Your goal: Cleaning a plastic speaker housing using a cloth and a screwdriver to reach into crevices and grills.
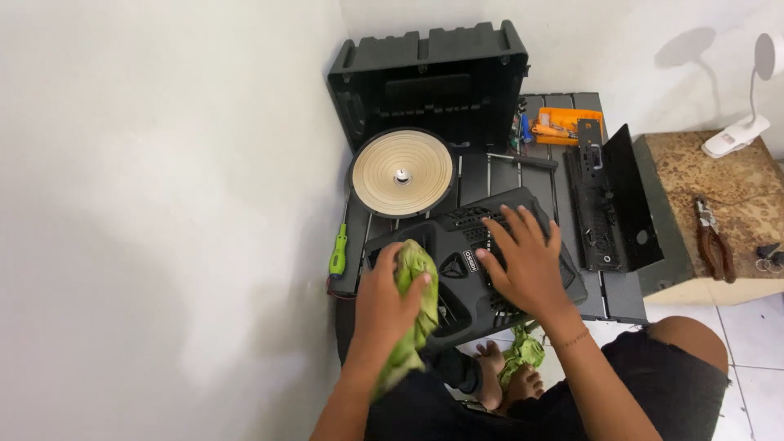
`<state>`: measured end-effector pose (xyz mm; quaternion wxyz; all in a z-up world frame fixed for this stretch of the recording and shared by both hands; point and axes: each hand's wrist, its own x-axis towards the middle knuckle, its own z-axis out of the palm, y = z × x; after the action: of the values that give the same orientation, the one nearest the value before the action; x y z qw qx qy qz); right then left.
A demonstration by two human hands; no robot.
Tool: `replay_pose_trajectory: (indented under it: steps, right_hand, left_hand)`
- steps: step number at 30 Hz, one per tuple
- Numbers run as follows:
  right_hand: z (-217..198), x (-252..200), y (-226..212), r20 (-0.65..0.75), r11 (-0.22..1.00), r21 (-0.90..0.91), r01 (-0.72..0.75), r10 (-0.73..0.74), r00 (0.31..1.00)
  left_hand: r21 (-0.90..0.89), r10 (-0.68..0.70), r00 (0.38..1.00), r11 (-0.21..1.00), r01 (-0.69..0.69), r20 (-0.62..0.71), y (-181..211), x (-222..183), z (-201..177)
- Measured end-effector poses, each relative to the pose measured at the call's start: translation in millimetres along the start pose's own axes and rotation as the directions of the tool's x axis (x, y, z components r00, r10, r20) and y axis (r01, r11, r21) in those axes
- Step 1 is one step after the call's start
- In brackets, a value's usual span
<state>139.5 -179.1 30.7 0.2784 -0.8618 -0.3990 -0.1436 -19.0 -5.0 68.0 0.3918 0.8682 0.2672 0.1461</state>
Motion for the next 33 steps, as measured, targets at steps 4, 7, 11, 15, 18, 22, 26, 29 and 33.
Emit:
replay_pose_trajectory:
  steps: [4, 7, 11, 15, 18, 22, 26, 29, 33]
  right_hand:
    - [23.1, 3.0, 12.4, 0.059, 0.999, -0.034, 0.025, -0.023, 0.998]
    - [24.2, -1.3, 12.2, 0.047, 1.0, 0.017, 0.025, -0.026, 0.999]
    - [27.8, 3.6, 18.4, -0.007, 0.998, -0.018, 0.057, -0.057, 0.998]
    - [26.2, 1.8, 14.1, 0.007, 0.999, -0.027, 0.037, -0.037, 0.999]
    - [26.0, 1.9, 14.7, 0.003, 0.999, -0.035, 0.037, -0.036, 0.999]
    - [25.2, 0.4, 14.6, -0.019, 0.999, -0.014, 0.043, -0.043, 0.999]
    - [21.9, 2.2, 13.6, 0.008, 0.999, 0.023, 0.042, -0.042, 0.999]
    - [19.5, 4.9, 11.6, 0.019, 0.998, 0.029, 0.047, -0.047, 0.999]
    - [18.9, 5.0, 11.4, 0.067, 0.999, 0.045, 0.025, -0.028, 0.997]
  left_hand:
    - [0.329, -0.021, 0.984, 0.944, -0.039, 0.177, -33.8, 57.9, 29.2]
    - [0.333, 0.112, 0.978, 0.928, -0.167, 0.178, -44.5, 78.1, 42.8]
    - [0.314, 0.269, 0.953, 0.9, -0.3, 0.14, -27.9, 93.0, 42.8]
    - [0.394, 0.22, 0.975, 0.894, -0.215, 0.032, -33.1, 80.2, 55.1]
    - [0.337, 0.121, 0.986, 0.929, -0.152, 0.112, -44.5, 83.1, 47.8]
    - [0.236, 0.165, 0.97, 0.95, -0.206, 0.179, -32.9, 86.4, 37.7]
    - [0.215, 0.289, 0.95, 0.926, -0.309, 0.122, -19.9, 84.1, 37.6]
    - [0.216, 0.295, 0.953, 0.928, -0.304, 0.074, -19.7, 81.5, 38.6]
    - [0.265, 0.212, 0.952, 0.926, -0.267, 0.22, -40.8, 72.9, 31.8]
